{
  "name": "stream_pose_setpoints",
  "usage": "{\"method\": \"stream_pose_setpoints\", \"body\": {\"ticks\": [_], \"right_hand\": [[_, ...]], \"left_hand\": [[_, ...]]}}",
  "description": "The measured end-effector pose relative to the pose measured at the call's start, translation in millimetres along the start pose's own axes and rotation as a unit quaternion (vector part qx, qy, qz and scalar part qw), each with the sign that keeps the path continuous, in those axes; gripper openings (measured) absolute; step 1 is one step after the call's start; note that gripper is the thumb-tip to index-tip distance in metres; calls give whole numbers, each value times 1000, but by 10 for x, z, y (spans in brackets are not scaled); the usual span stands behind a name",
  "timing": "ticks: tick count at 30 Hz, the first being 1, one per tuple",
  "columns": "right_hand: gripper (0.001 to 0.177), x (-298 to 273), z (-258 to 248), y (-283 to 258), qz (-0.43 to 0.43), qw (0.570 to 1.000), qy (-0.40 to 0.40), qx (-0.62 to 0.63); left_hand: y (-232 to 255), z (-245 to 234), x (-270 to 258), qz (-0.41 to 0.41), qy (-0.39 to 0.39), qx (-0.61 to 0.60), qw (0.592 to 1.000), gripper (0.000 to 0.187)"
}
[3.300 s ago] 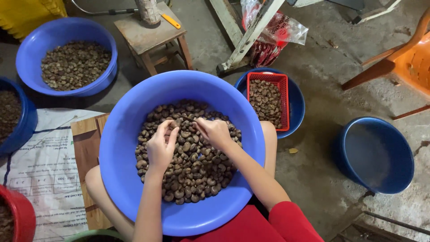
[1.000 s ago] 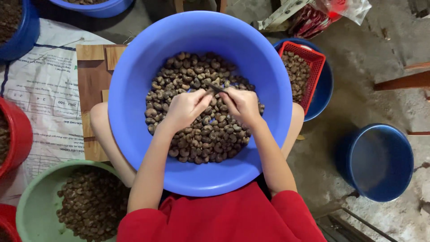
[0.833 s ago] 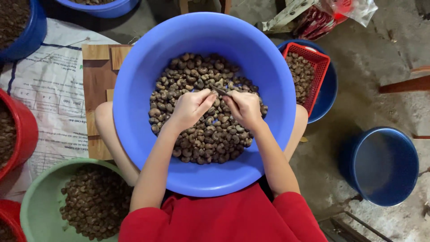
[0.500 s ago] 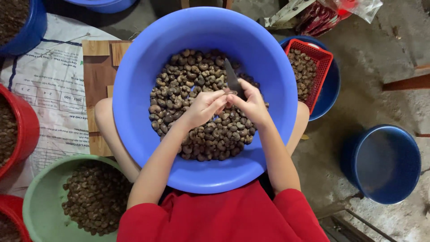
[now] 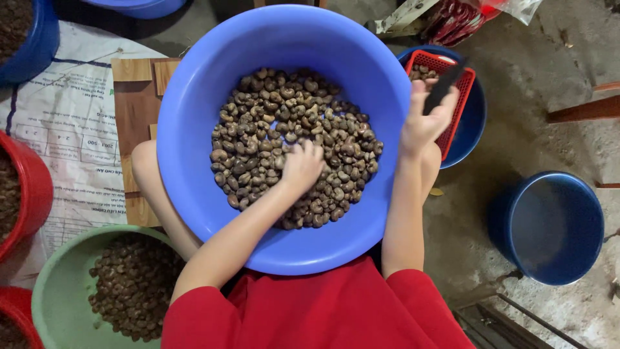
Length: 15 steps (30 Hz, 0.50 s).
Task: Peeling and sorting cashew nuts into different bowls using a small knife.
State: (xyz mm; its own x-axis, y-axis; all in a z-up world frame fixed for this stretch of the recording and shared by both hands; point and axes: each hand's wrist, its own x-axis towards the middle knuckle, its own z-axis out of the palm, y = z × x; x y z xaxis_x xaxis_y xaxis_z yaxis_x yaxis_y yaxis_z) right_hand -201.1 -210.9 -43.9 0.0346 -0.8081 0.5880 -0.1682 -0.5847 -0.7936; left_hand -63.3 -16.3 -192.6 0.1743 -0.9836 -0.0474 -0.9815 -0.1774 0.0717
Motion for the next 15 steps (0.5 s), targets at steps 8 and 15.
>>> {"method": "stream_pose_setpoints", "body": {"ticks": [8,15], "right_hand": [[27,-85,182,-282,128,961,-208,-127],[47,-366,219,255,121,747,-575,-310]], "left_hand": [[118,-456,-71,157,-105,-192,963,25],[-236,-658,-25,58,35,-108,992,33]]}}
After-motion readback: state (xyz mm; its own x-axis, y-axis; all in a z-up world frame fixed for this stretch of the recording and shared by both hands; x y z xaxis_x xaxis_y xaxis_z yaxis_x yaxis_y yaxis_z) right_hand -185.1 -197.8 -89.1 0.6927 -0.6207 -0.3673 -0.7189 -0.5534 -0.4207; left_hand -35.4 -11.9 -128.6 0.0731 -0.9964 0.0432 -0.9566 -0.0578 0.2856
